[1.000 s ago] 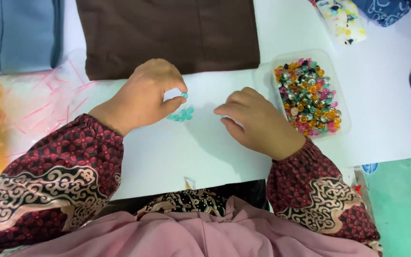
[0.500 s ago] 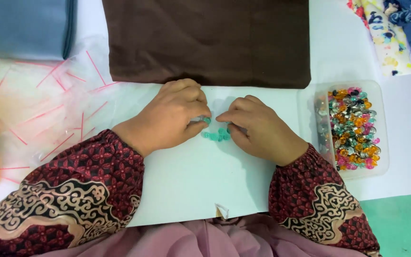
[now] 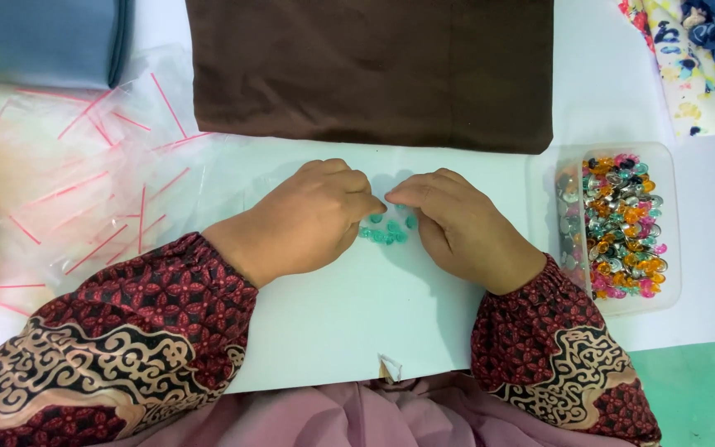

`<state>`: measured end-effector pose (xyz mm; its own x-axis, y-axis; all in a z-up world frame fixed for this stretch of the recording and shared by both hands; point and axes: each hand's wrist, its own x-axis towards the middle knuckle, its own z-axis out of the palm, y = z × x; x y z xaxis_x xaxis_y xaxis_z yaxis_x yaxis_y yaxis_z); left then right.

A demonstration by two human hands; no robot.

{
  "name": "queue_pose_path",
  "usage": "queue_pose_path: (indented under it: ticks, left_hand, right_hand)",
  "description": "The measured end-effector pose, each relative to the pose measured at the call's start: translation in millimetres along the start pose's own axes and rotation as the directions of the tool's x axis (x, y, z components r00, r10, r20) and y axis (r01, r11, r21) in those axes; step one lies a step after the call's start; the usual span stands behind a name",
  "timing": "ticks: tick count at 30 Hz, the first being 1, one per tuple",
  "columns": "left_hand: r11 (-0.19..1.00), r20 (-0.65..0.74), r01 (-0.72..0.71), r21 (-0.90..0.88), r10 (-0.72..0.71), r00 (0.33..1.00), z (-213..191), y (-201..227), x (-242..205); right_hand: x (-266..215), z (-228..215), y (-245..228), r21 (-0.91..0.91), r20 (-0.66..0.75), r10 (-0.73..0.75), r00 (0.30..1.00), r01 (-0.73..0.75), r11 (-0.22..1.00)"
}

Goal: Sorting colorful buttons from a bulk container and placing them into small plastic bags.

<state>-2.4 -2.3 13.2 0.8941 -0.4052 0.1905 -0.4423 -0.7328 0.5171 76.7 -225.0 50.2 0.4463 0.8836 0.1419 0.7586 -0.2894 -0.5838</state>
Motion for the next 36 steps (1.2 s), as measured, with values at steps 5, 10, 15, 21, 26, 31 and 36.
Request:
queue_pose_path:
  ticks: [5,10,15,21,26,31,36]
  left_hand:
    - [1.0,0.013,-0.011,-0.006,0.011,1.0,-2,4,1]
    - [1.0,0.022,-0.023,-0.017,0.023,0.999,0,2,2]
    - [0.999,0.024,-0.004,-0.041,0.005,1.0,-4,4,1]
    - [0.998,0.014,-0.026,-0.061,0.027,1.0,-4,3,1]
    - [0.998,0.007,-0.033,-0.052,0.033,0.999,-5,2,0]
    - [0.991,-0.048,-0.054,-0.124,0.049,0.998,-12,17,6]
    - [0.973,-0.185,-0.153,-0.174,0.12,0.975,-19,45,21]
  right_hand:
    - [-3,2,1,0.043,0.005,-0.007,1.0,0.007,0.999]
    - [1,-1,-5,0.077,0.01,-0.035,0.999,0.035,0.996]
    - [-4,1,4,0.052,-0.033,-0.05,0.998,0.052,0.997]
    - [-6,-3,8,0.063,-0.012,-0.023,1.0,0.024,0.998]
    - [-3,-1,6,0.069,-0.006,-0.021,1.0,0.021,0.997]
    - [-12,-1,10,0.069,-0.088,-0.094,0.992,0.1,0.993]
    - [-35,-38,-9,-0.094,-0.086,-0.19,0.978,0.182,0.979]
